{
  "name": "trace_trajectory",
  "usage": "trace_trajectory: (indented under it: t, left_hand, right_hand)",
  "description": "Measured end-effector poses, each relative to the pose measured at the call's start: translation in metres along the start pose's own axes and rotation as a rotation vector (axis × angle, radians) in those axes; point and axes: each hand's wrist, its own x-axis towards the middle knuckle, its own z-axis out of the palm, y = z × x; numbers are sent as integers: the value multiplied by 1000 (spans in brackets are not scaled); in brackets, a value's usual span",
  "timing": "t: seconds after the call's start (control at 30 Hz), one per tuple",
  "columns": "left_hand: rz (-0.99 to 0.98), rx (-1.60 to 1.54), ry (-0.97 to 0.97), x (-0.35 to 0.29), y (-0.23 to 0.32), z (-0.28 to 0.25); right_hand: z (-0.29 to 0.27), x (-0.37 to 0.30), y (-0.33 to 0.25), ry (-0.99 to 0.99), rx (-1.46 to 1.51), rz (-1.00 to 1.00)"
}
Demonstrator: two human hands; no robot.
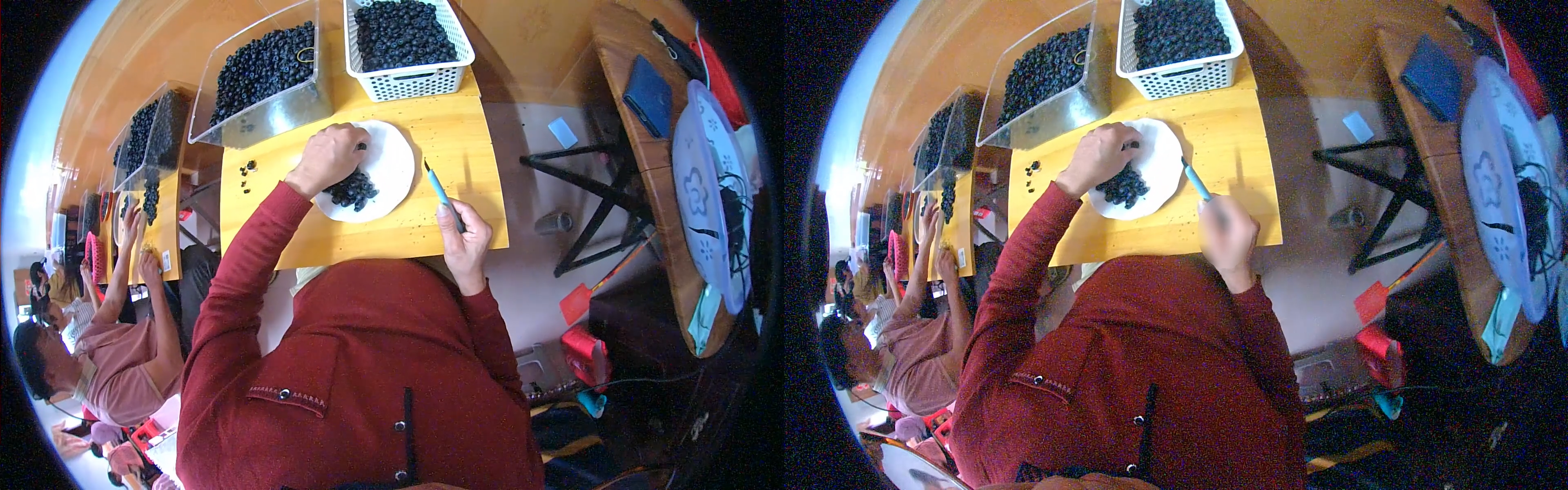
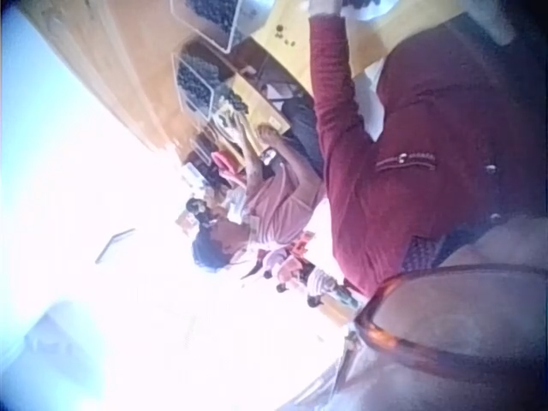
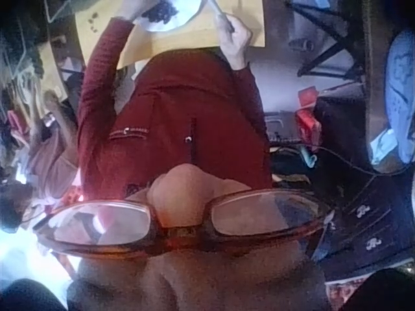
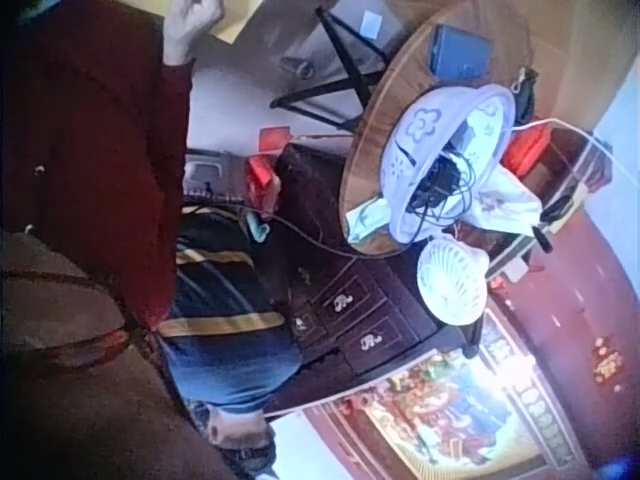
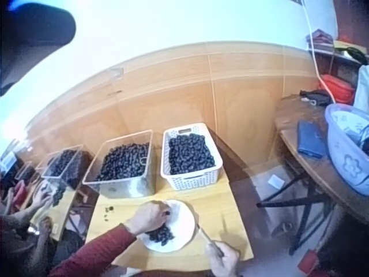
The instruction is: The person sorts small black spherical parts from a bin onto a plate and into containers using a small pick tool.
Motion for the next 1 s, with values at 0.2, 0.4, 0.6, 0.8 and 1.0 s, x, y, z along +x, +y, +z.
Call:
trace_trajectory:
  t: [0.2,0.4,0.6,0.8,1.0]
  left_hand:
    - [-5,74,-72,4,-1,4]
    - [53,-326,97,-7,9,-4]
    - [-175,-1007,77,-29,16,9]
    - [-256,-1320,134,-46,23,18]
    - [-416,-1664,124,-60,35,19]
  right_hand:
    - [0,-1,-1,2,8,-4]
    - [0,-1,3,9,-2,-9]
    - [1,0,3,-7,-17,-21]
    - [2,0,0,-17,-25,-15]
    - [5,0,-6,-50,-31,25]
